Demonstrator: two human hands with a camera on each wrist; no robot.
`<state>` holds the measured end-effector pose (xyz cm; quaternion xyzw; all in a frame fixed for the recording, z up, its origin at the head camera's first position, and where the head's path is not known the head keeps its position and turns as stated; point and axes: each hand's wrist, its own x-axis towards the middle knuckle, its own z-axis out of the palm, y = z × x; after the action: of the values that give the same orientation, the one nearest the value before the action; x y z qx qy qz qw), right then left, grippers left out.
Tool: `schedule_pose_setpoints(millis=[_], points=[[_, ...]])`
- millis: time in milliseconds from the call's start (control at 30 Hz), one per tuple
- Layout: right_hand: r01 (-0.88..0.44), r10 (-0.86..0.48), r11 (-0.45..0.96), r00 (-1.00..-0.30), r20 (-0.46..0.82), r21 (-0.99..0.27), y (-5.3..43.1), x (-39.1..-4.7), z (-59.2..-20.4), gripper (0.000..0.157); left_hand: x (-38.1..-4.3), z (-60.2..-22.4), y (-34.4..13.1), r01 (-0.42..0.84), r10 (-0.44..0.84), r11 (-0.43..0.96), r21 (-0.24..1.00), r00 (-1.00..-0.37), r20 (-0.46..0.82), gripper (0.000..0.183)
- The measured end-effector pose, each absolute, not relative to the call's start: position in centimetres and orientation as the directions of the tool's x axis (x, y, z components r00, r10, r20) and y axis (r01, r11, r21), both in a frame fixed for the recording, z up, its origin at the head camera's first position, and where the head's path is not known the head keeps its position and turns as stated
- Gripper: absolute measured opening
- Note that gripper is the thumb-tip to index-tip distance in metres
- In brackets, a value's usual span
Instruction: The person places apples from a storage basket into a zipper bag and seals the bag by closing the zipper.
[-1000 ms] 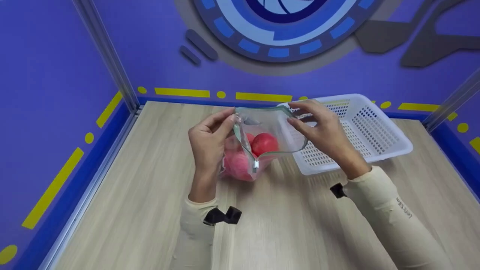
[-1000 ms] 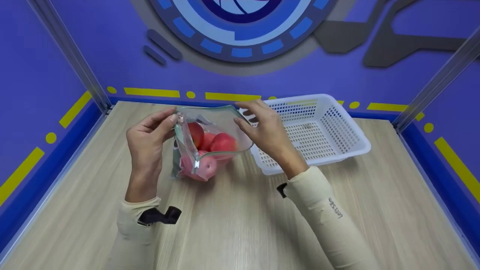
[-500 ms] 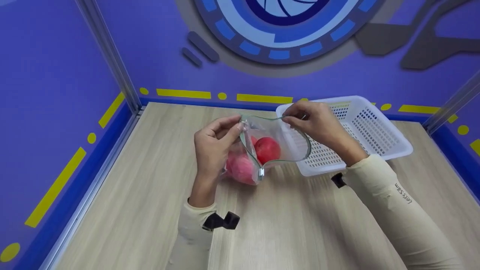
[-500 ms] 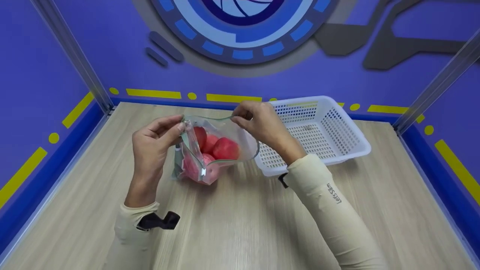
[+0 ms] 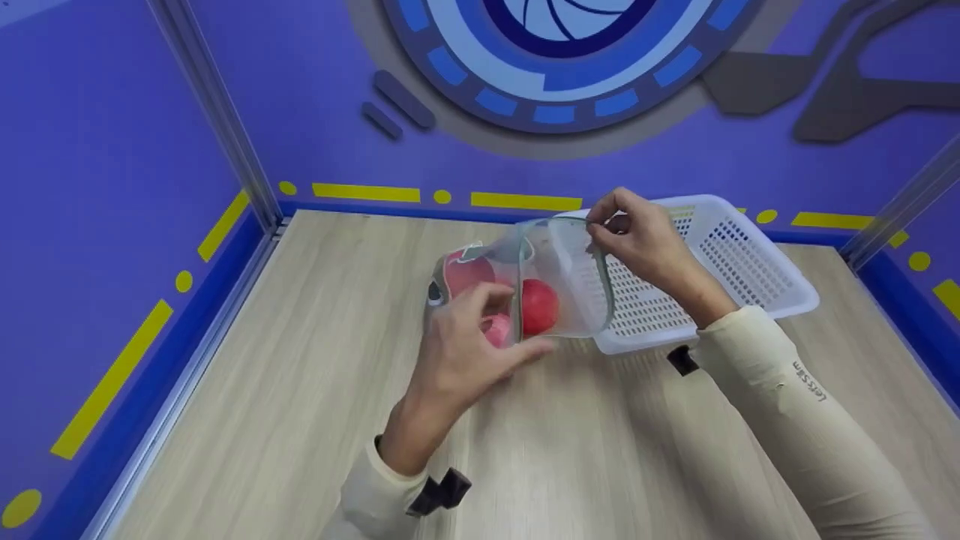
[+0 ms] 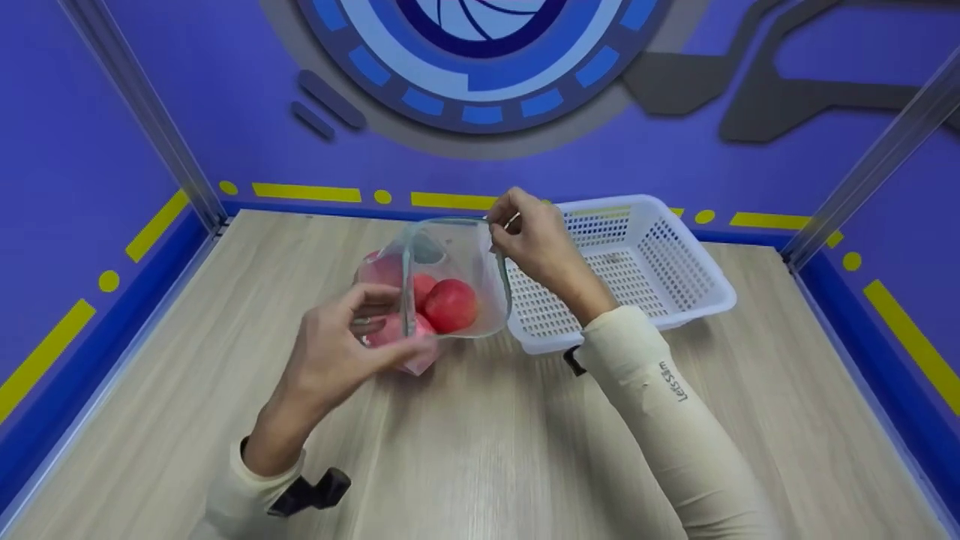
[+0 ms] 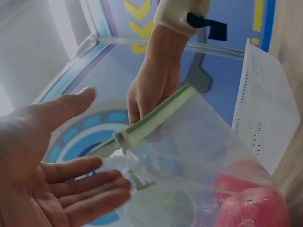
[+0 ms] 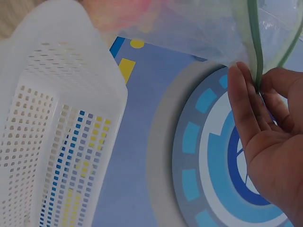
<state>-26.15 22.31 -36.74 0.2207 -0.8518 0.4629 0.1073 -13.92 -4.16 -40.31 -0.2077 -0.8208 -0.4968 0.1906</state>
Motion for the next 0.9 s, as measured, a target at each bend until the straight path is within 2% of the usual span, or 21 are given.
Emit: schedule_pose_setpoints(millis=[100,200,300,400,533,667,900], points=[[-0.482,-0.255,0.468,-0.876,0.408,-0.741,22.5,-26.3,-36.8,0.009,-13.1,-40.5,-4.0,0.549,0.224,0.540,0.638,-0.824,0.520,0.068],[-0.525,-0.267,0.496,-0.850,0.454,-0.692,23.0,-26.5,-37.0,0.009,-12.9,-41.0,-4.2,0.556,0.216,0.589,0.586,-0.808,0.548,0.050],[-0.572,-0.315,0.535,-0.818,0.481,-0.622,23.7,-26.7,-37.2,0.017,-13.2,-41.5,-4.9,0.569,0.177,0.609,0.552,-0.776,0.605,0.027],[-0.589,-0.369,0.551,-0.807,0.461,-0.591,24.4,-26.6,-37.2,0.026,-13.7,-41.9,-5.9,0.577,0.159,0.625,0.525,-0.753,0.638,0.020],[-0.632,-0.458,0.546,-0.775,0.436,-0.550,25.3,-26.4,-37.1,0.032,-14.2,-41.9,-6.9,0.577,0.153,0.638,0.510,-0.744,0.650,0.018],[-0.702,-0.542,0.558,-0.712,0.446,-0.443,26.0,-26.4,-37.2,0.037,-14.8,-41.6,-7.9,0.570,0.147,0.660,0.489,-0.736,0.661,0.018],[-0.782,-0.583,0.556,-0.608,0.539,-0.281,26.1,-26.2,-37.7,0.028,-16.2,-40.7,-9.5,0.565,0.143,0.700,0.437,-0.711,0.689,0.018]])
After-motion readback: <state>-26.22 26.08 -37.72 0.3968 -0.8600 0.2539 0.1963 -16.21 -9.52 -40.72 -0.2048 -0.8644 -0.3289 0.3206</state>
